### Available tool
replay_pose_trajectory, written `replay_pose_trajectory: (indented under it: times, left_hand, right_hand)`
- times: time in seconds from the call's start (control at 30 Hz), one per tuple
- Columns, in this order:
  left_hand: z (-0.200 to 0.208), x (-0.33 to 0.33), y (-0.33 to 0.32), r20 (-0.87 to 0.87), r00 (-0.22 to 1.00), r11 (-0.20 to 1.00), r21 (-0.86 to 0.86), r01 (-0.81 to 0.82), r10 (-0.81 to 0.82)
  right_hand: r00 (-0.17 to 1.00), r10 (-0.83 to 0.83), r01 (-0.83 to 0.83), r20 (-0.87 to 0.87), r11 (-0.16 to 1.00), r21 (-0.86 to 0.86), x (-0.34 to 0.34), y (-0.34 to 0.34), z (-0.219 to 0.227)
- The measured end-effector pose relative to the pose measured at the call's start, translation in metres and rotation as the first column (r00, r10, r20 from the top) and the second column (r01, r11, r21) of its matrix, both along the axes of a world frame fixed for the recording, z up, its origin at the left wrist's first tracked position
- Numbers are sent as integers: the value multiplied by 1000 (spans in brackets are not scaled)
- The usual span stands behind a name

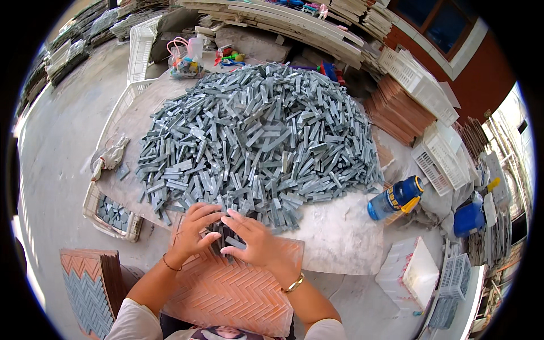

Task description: The person arranges small rectangular tiles onto a board to form a herringbone pattern. They pick tiles from a pile, place them one by one, and occasionally adjust the alignment. The person completes one board and then begins working on a second board.

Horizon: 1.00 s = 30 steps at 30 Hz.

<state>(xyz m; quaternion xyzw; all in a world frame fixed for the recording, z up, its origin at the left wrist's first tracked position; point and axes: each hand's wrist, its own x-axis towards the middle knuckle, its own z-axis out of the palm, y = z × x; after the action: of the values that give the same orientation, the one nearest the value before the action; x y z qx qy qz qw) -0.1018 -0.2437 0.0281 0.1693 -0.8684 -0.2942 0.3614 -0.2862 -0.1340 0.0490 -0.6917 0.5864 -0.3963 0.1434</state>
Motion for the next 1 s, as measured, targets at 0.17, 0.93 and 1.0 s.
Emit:
replay_pose_trajectory:
  times: [0.17, 0.93, 1.0]
  left_hand:
    - [-20, -8, -38, 102, 941, 943, 50, -328, 322]
    - [-6, 52, 59, 98, 966, 934, 295, 203, -241]
    - [-5, 76, 69, 92, 978, 955, 248, 160, -188]
  right_hand:
    - [897, -374, 370, -237, 927, -61, -48, -45, -19]
    - [951, -86, 122, -296, 987, 105, 48, 91, -6]
    - [959, -153, 187, -238, 974, 130, 51, 125, -7]
